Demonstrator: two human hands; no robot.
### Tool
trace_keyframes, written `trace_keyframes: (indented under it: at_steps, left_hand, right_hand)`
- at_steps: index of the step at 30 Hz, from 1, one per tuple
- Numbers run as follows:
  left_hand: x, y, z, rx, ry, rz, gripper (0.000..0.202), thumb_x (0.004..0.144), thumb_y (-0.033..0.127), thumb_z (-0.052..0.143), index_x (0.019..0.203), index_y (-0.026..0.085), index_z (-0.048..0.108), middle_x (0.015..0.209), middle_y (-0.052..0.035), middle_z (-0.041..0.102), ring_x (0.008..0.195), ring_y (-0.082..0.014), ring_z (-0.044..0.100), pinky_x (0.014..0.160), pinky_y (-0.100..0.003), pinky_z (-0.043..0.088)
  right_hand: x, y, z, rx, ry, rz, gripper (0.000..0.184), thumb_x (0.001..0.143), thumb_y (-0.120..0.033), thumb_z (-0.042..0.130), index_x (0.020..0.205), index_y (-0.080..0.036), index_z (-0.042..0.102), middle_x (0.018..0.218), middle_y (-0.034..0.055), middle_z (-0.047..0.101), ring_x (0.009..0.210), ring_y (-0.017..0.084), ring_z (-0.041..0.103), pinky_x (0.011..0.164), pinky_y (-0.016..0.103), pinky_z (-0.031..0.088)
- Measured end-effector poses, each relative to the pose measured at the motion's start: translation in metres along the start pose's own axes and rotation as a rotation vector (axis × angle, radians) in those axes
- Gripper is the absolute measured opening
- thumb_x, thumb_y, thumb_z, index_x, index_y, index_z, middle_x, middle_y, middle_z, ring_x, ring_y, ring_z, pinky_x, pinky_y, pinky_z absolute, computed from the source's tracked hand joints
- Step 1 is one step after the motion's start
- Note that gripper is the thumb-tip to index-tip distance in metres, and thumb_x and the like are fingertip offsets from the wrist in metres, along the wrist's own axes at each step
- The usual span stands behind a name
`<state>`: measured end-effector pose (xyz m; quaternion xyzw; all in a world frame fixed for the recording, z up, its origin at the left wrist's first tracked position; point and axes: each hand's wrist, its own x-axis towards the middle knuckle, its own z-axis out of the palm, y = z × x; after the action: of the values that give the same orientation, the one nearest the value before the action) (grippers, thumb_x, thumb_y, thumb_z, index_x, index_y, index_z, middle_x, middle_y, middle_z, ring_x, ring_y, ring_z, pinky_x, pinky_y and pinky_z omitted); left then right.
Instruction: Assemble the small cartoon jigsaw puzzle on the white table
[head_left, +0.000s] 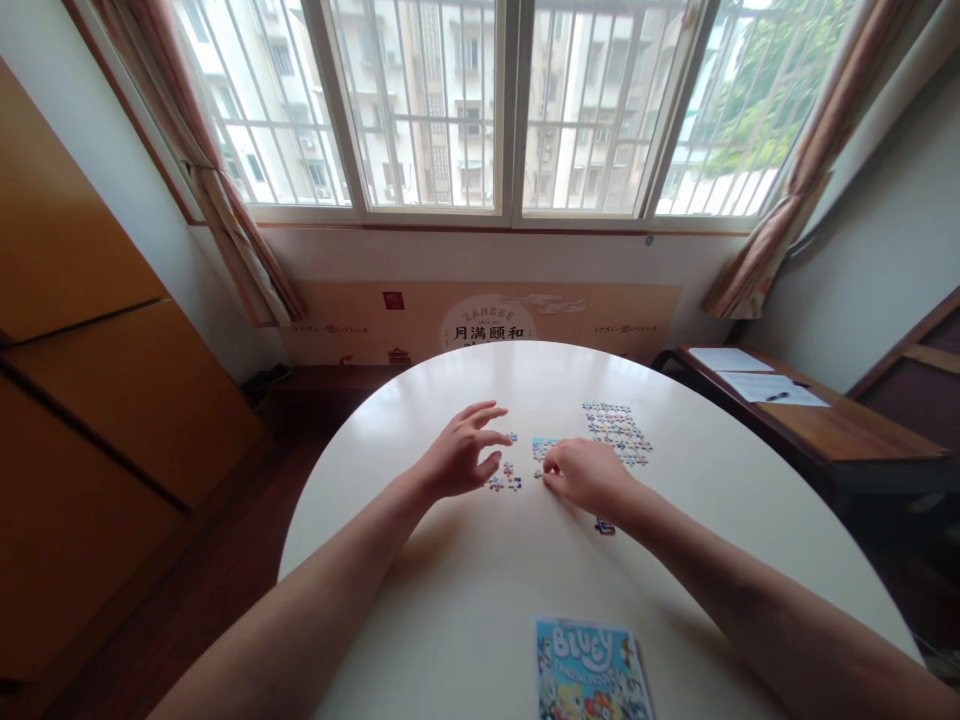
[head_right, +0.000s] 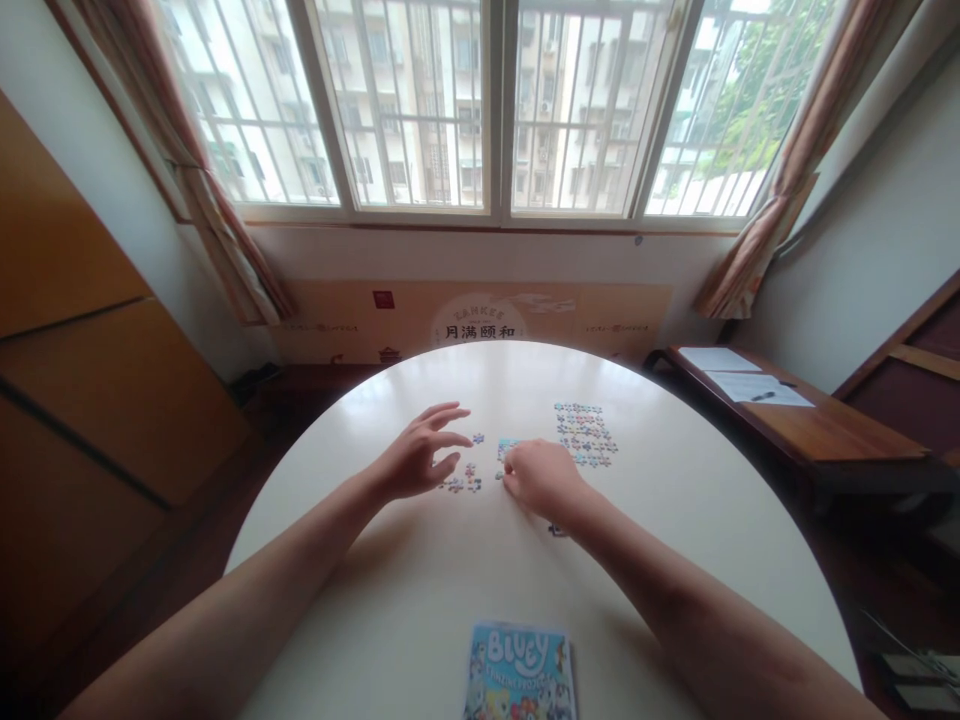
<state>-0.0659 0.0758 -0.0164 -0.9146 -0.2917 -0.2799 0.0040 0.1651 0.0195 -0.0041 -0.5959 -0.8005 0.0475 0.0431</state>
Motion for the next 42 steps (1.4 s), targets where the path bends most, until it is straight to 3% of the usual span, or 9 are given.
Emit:
trace_keyframes:
  at_steps: [11,17,22,25,30,35,38,42]
  left_hand:
    - [0.002,0.012,0.01,-0.029,-0.102,0.031,0.025,0.081,0.015,0.066,0.101,0.025,0.078,0.14,-0.0073,0.06,0.138,-0.0312,0.047,0.112,-0.051,0.045]
    - [0.0,0.005,0.012,0.026,-0.062,0.052,0.022,0.082,0.015,0.066,0.099,0.023,0.077,0.136,-0.0091,0.063,0.134,-0.0313,0.051,0.109,-0.051,0.047]
    - [0.003,0.005,0.009,0.089,0.043,0.056,0.018,0.085,0.014,0.061,0.09,0.021,0.077,0.118,-0.0095,0.07,0.115,-0.0277,0.061,0.098,-0.046,0.054]
    - [0.015,0.013,0.009,0.101,-0.047,0.029,0.017,0.088,0.019,0.061,0.091,0.022,0.078,0.109,-0.008,0.073,0.104,-0.0254,0.062,0.092,-0.042,0.056]
    - [0.039,0.016,0.024,0.265,-0.256,-0.082,0.033,0.087,0.018,0.059,0.115,0.019,0.075,0.131,-0.0149,0.064,0.125,-0.0339,0.054,0.101,-0.051,0.05]
    - [0.035,0.02,0.034,0.312,-0.158,-0.175,0.039,0.087,0.009,0.051,0.116,0.02,0.075,0.136,-0.014,0.062,0.13,-0.0324,0.053,0.108,-0.051,0.045]
    - [0.026,0.029,0.029,0.317,-0.134,-0.163,0.041,0.083,0.006,0.053,0.113,0.021,0.077,0.138,-0.0131,0.061,0.132,-0.0325,0.052,0.11,-0.053,0.044]
    - [0.022,0.033,0.026,0.295,-0.149,-0.135,0.045,0.081,0.004,0.053,0.115,0.023,0.076,0.14,-0.0122,0.059,0.134,-0.033,0.049,0.111,-0.056,0.042]
  right_hand:
    - [0.005,0.012,0.004,0.114,-0.032,0.008,0.016,0.081,-0.026,0.058,0.085,-0.026,0.073,0.089,0.0008,0.076,0.082,0.02,0.066,0.062,0.029,0.035]
    - [0.007,0.015,0.0,0.094,-0.062,-0.006,0.015,0.081,-0.027,0.059,0.087,-0.026,0.073,0.092,0.0008,0.075,0.084,0.019,0.065,0.061,0.028,0.034]
    - [0.005,0.02,-0.004,0.047,-0.089,-0.026,0.015,0.08,-0.027,0.06,0.087,-0.025,0.073,0.091,0.0014,0.076,0.083,0.02,0.066,0.06,0.028,0.035]
    - [0.003,0.02,-0.005,0.038,-0.077,-0.037,0.015,0.08,-0.026,0.06,0.087,-0.025,0.074,0.091,0.0028,0.076,0.083,0.021,0.067,0.06,0.028,0.036]
    - [0.0,0.02,-0.007,0.026,-0.049,-0.071,0.017,0.082,-0.025,0.058,0.089,-0.024,0.074,0.096,0.0049,0.076,0.089,0.023,0.068,0.066,0.028,0.04]
    - [-0.004,0.024,-0.006,0.016,-0.023,-0.086,0.022,0.085,-0.026,0.058,0.098,-0.024,0.075,0.098,0.0056,0.076,0.091,0.024,0.069,0.069,0.029,0.043]
    - [-0.005,0.026,-0.003,0.031,-0.01,-0.081,0.024,0.087,-0.029,0.058,0.104,-0.027,0.074,0.1,0.0038,0.076,0.092,0.023,0.069,0.072,0.029,0.044]
    - [-0.003,0.028,0.0,0.039,-0.015,-0.078,0.022,0.088,-0.029,0.057,0.099,-0.029,0.075,0.098,0.002,0.077,0.091,0.023,0.07,0.071,0.029,0.043]
